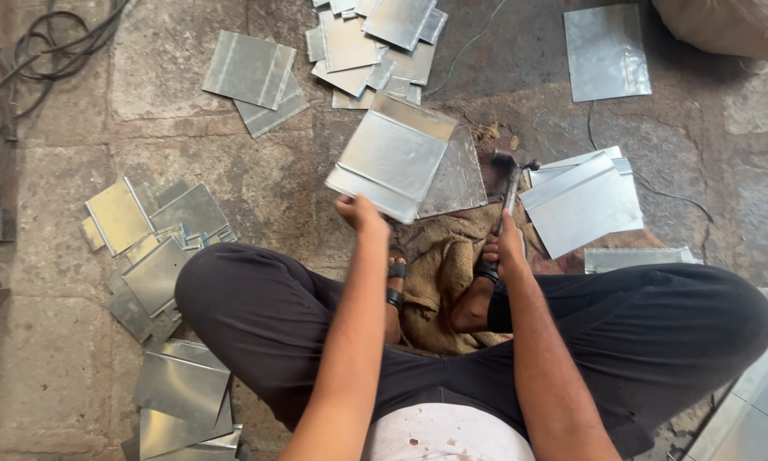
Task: The person uses a hammer to fold and flatten the edges of metal sheets. They pick up rectangular sheets, place them on a metal block, and strike the edges with the hammer before placing them in a pile.
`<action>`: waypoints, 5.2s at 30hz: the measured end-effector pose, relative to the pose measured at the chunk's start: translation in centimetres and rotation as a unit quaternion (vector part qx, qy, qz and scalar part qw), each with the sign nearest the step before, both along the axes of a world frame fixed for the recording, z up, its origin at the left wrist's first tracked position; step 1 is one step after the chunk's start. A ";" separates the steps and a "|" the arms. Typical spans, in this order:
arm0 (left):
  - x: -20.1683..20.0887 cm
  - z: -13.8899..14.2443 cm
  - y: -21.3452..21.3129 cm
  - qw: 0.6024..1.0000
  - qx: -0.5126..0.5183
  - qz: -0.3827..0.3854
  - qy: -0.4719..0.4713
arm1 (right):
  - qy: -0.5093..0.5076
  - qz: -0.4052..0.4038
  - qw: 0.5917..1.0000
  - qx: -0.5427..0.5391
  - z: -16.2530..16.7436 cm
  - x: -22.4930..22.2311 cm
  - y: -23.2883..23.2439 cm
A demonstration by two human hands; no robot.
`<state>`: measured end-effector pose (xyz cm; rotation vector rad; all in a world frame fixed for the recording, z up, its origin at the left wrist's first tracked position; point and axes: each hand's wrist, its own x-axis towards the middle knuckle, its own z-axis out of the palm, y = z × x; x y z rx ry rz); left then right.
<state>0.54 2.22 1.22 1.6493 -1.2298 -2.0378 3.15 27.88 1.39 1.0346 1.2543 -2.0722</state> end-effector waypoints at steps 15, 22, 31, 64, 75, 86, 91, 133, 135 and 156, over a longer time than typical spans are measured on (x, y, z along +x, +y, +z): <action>-2.3 1.8 2.6 0.854 -0.419 -0.254 0.175 | 0.015 0.041 0.997 0.064 0.0 0.1 0.0; 0.5 6.1 2.8 0.775 -0.290 -0.552 0.100 | 0.042 0.069 0.985 0.150 -1.2 -0.4 0.0; 13.5 31.0 4.0 0.444 -0.516 -0.612 0.403 | 0.136 0.306 0.846 0.415 -4.2 -1.3 0.5; -6.4 1.2 -0.2 0.615 -0.545 -0.560 -0.108 | 0.053 0.084 0.993 0.056 1.7 -1.5 -1.5; -2.7 1.1 -3.4 0.725 -0.430 -0.494 -0.211 | 0.303 0.156 0.836 0.429 1.3 0.6 -0.9; -3.5 -1.4 0.0 0.595 -0.640 -0.486 -0.022 | 0.279 0.330 0.789 0.436 0.2 4.3 -2.3; -3.5 -2.1 2.3 0.596 -0.626 -0.498 0.067 | 0.254 0.304 0.830 0.393 -0.2 5.3 -3.2; -5.6 -3.7 5.3 0.536 -0.561 -0.619 -0.122 | 0.401 0.120 0.874 0.244 0.6 6.6 3.3; -5.5 -3.7 5.4 0.530 -0.563 -0.621 -0.129 | 0.514 0.082 0.822 0.232 0.4 5.9 3.3; -5.2 -2.1 5.6 0.533 -0.575 -0.608 -0.124 | 0.278 0.277 0.793 0.466 0.8 -0.4 1.8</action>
